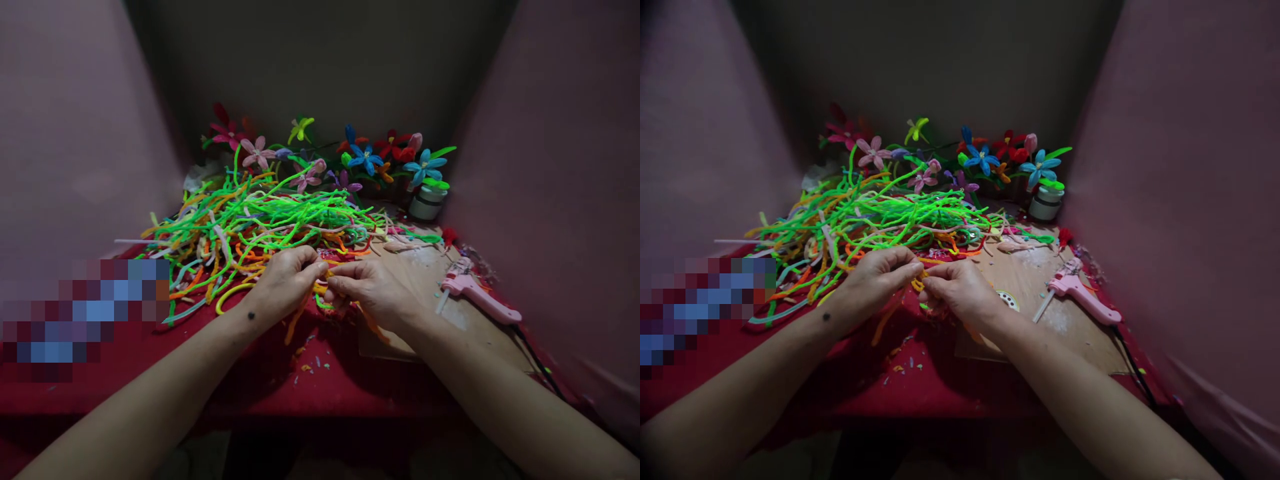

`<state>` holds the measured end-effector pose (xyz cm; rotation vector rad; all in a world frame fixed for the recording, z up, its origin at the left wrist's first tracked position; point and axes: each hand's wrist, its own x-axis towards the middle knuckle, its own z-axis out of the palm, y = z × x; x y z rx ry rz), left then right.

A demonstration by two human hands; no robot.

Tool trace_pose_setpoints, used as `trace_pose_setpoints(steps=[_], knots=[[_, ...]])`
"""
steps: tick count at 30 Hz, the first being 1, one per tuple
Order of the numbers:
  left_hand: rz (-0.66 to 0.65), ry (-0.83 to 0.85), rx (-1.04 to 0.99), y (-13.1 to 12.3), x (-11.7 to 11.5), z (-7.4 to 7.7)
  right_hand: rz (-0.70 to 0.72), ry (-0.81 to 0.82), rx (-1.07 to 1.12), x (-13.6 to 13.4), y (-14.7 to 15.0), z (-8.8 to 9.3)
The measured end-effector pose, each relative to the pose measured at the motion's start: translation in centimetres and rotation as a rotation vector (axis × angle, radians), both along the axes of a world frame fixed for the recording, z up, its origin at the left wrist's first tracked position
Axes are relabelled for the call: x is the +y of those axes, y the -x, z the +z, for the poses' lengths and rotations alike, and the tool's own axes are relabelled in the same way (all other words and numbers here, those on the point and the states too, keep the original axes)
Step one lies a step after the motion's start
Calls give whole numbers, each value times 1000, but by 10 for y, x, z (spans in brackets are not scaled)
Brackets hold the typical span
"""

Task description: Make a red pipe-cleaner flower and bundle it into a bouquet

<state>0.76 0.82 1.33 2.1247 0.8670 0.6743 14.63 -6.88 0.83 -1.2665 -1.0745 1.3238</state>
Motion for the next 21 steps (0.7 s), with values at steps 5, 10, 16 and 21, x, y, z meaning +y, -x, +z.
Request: trace_pose_setpoints(steps=[5,10,16,21], knots=[[24,-90,-20,-3,-1,-1,-4,-29,162,3,4,-11],[63,-146,-12,-5,-3,-4,66,6,256,2,3,-15],[112,-97,-136,-6,-5,-3,73,137,321,-1,2,-14],[-104,510,-292,-5,-3,3,92,94,305,0,0,-15]])
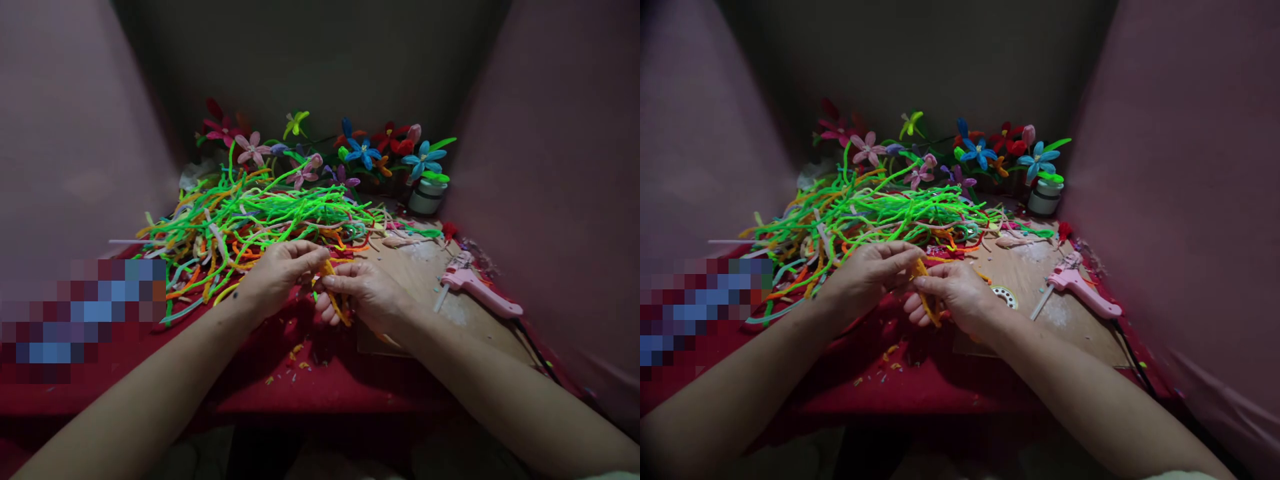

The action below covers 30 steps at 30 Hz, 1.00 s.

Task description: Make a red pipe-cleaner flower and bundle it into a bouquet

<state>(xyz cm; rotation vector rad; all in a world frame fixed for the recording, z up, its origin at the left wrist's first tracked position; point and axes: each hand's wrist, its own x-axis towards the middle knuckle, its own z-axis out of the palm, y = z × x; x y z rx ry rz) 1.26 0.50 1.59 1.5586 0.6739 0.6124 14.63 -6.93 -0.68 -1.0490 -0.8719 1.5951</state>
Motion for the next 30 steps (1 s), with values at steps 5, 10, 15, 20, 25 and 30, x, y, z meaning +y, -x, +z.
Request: trace_pose_setpoints(steps=[5,10,15,20,25,30], knots=[[48,-1,-15,-1,-1,2,61,29,-5,1,0,1],[215,-143,30,-8,-3,-3,-193,-307,-855,-1,5,-3],[223,-112,41,-13,-1,-2,-343,-568,-1353,-2,8,-6],[172,-59,40,-7,0,4,-87,-164,-427,1,4,0],[108,64,-30,-5,5,-1,-32,8,-101,6,-2,0],[271,-280,83,-8,-3,-3,-41,119,-37,10,-1,-3]])
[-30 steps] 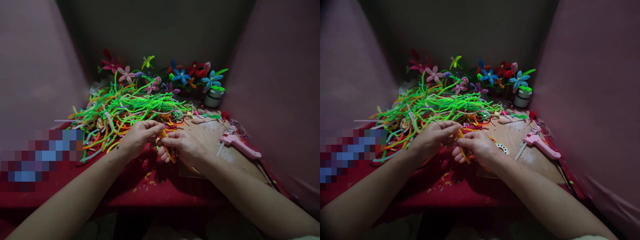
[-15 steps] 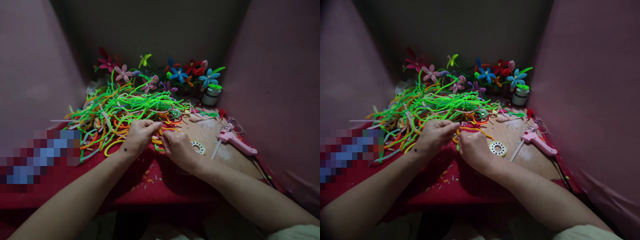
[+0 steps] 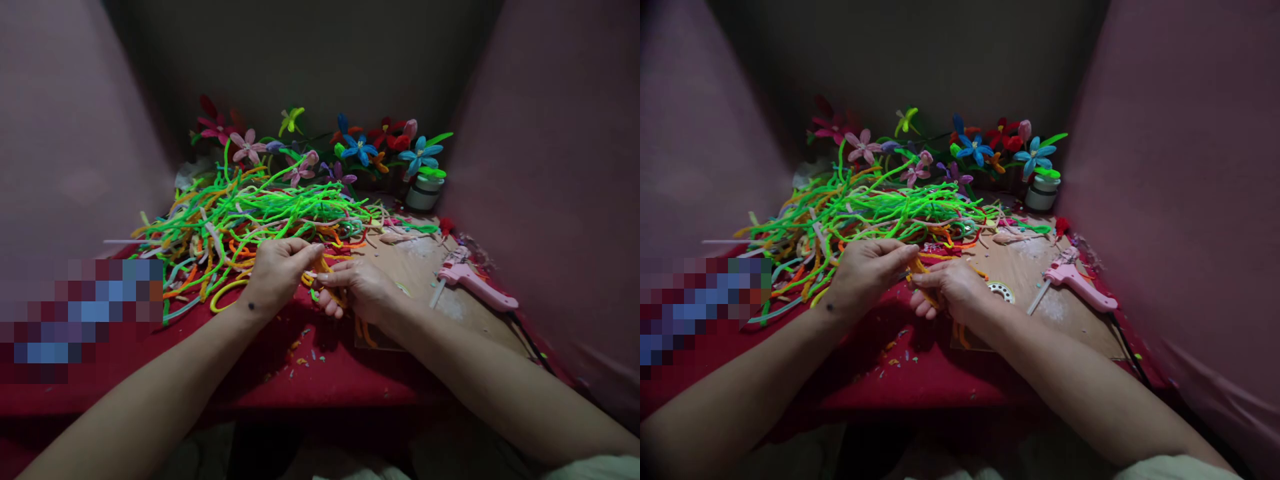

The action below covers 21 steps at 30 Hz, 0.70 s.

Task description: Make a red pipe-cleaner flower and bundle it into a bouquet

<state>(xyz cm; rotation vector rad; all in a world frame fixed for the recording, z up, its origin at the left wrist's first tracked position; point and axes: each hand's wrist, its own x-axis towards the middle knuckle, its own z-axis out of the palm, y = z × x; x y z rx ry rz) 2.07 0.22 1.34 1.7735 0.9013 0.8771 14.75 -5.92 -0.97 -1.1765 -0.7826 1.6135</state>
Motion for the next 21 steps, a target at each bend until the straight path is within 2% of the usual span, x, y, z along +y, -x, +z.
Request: trace_pose_setpoints(steps=[2,3,5,8,10,12,17,21], knots=[[82,-216,76,-1,-3,1,-6,18,16,0,1,-2],[101,-250,91,-1,-3,1,-7,13,22,0,2,-2],[63,-135,54,0,-2,2,-19,-27,42,-1,3,-3],[-115,216,-49,1,1,2,-43,-93,58,-3,2,-4],[-206,344,-51,3,2,3,-47,-106,31,-4,1,-4],[-211,332,-11,4,2,5,-46,-113,-11,-5,0,-3],[-100,244,28,2,-1,6,-62,-156,-164,-8,3,-1],[-50,320,-61,-3,0,2,-162,-325,-494,-11,6,-1]])
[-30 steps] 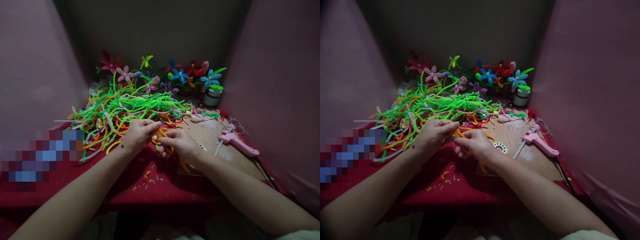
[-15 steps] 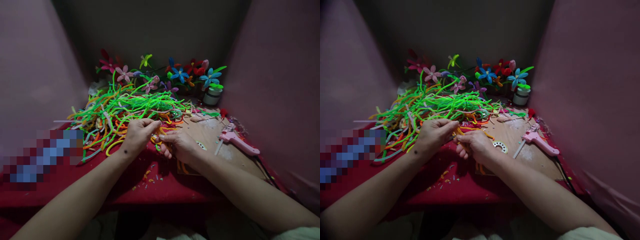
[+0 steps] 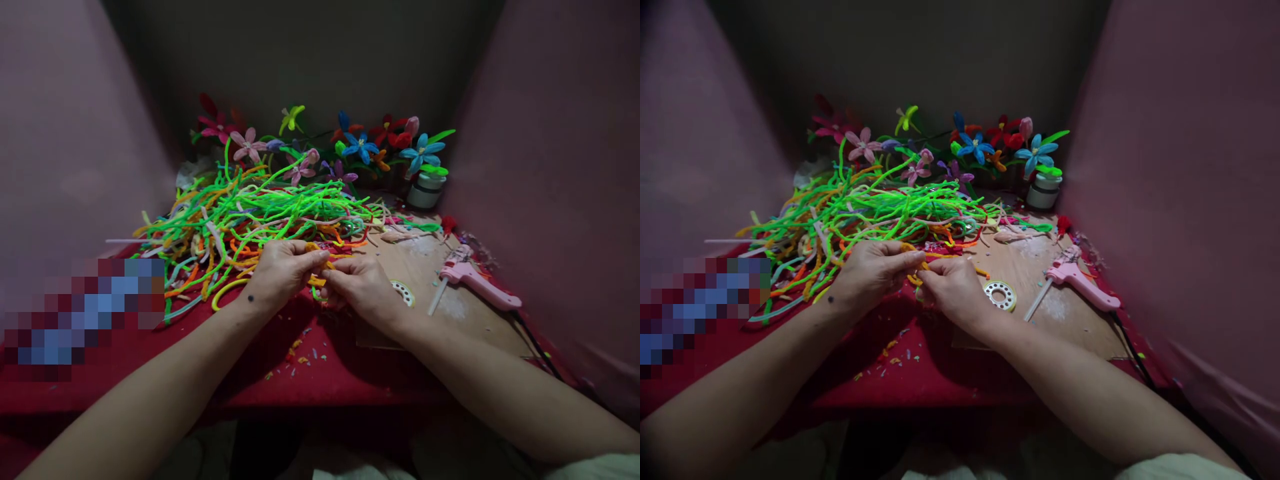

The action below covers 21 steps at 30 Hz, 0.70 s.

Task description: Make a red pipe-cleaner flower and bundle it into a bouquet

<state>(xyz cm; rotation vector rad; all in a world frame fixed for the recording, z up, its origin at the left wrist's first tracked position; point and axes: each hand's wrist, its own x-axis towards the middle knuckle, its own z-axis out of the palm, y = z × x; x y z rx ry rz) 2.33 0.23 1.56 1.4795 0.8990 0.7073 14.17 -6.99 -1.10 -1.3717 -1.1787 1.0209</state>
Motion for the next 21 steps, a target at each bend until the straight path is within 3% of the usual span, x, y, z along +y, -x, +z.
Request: trace_pose_setpoints(steps=[3,7,11,18,21], knots=[[-31,62,-44,1,3,-2,-36,-88,-116,-3,1,1],[-96,93,-89,7,7,-2,142,35,248,-2,0,4],[-95,96,-97,10,8,-1,226,116,511,3,-4,2],[-79,31,-105,4,2,-1,221,295,522,7,-6,0],[-84,52,-80,5,4,-3,234,265,517,5,-6,1]])
